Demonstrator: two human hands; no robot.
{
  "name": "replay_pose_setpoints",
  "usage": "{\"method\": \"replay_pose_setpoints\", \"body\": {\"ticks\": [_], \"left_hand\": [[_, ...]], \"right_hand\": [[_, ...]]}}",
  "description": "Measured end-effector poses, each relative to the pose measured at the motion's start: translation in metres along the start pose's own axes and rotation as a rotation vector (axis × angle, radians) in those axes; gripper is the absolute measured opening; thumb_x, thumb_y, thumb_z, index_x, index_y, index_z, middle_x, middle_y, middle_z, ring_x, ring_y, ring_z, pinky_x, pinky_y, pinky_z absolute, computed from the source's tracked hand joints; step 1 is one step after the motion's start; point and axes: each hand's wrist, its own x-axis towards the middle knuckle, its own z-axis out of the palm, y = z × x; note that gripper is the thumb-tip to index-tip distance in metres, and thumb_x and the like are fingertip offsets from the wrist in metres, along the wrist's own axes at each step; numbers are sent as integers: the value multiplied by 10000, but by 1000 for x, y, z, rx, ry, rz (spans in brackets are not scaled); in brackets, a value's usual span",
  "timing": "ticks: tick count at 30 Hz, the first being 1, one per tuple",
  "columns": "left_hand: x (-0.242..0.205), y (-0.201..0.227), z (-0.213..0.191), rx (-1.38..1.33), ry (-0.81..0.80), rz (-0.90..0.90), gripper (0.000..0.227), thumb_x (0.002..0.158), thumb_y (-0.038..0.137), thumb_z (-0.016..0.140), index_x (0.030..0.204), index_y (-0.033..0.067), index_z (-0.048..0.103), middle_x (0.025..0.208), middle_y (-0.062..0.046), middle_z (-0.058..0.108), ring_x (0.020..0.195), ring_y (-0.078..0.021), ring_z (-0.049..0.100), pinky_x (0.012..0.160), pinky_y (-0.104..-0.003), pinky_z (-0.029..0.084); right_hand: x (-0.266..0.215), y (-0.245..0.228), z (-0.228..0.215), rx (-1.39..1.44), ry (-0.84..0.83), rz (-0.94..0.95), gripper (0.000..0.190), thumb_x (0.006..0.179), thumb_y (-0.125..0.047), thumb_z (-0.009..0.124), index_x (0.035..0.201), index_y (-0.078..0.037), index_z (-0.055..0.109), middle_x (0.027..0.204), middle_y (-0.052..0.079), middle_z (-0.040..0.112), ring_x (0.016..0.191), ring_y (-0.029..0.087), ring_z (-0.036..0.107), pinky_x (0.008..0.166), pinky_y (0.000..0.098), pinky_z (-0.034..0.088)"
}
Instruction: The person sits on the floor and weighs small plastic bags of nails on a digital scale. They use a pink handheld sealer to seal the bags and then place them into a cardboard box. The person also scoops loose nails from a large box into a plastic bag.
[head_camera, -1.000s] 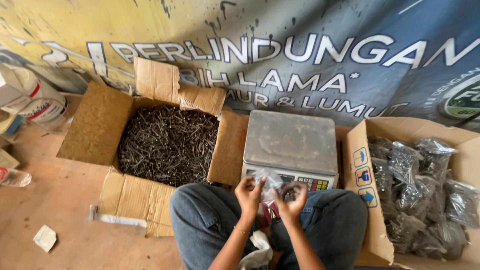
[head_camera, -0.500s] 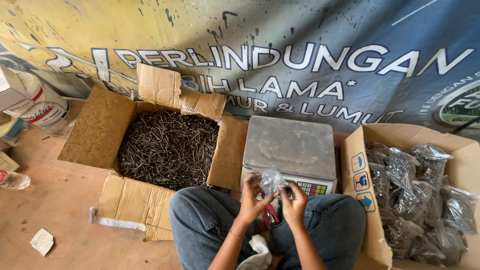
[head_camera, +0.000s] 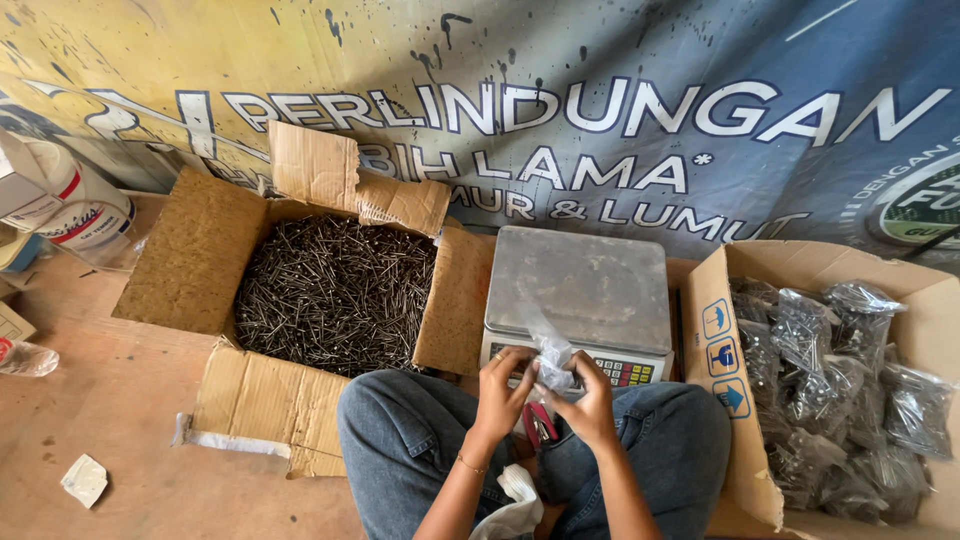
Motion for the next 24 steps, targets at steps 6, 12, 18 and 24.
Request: {"method": "replay_pose_setpoints", "body": {"ticks": [6, 12, 18, 24], "left_hand": [[-13, -34, 5, -204, 71, -356, 226, 947, 162, 525, 808, 23, 637, 636, -104, 621, 613, -109, 563, 565, -295, 473], [-23, -57, 22, -755, 127, -566, 180, 947, 85, 443, 905, 24, 606, 754, -12, 575, 714, -81, 517, 634, -236, 458], [-22, -51, 18, -759, 159, -501, 509, 839, 84, 648, 1184, 71, 274, 1054, -103, 393, 847, -152, 442, 598, -267, 468], [-5, -7, 8, -233, 197, -339, 373, 724, 55, 791, 1037, 44, 587, 972, -76, 401, 814, -145, 468, 671, -235, 527]], "right_hand": [[-7, 26, 8, 83, 173, 218, 275, 628, 89, 634, 856, -48, 564, 680, 75, 550, 643, 162, 558, 627, 310, 510], [-7, 16, 14, 93, 292, 94, 155, 734, 52, 692, 839, -7, 593, 773, 90, 601, 669, 167, 642, 607, 272, 540], [-7, 20, 13, 46, 433, 85, 170, 670, 22, 770, 750, -22, 626, 676, 68, 591, 575, 142, 622, 544, 248, 534], [-5, 13, 11, 40, 403, 63, 91, 710, 37, 727, 757, -22, 677, 677, 95, 615, 595, 168, 633, 574, 277, 524]]}}
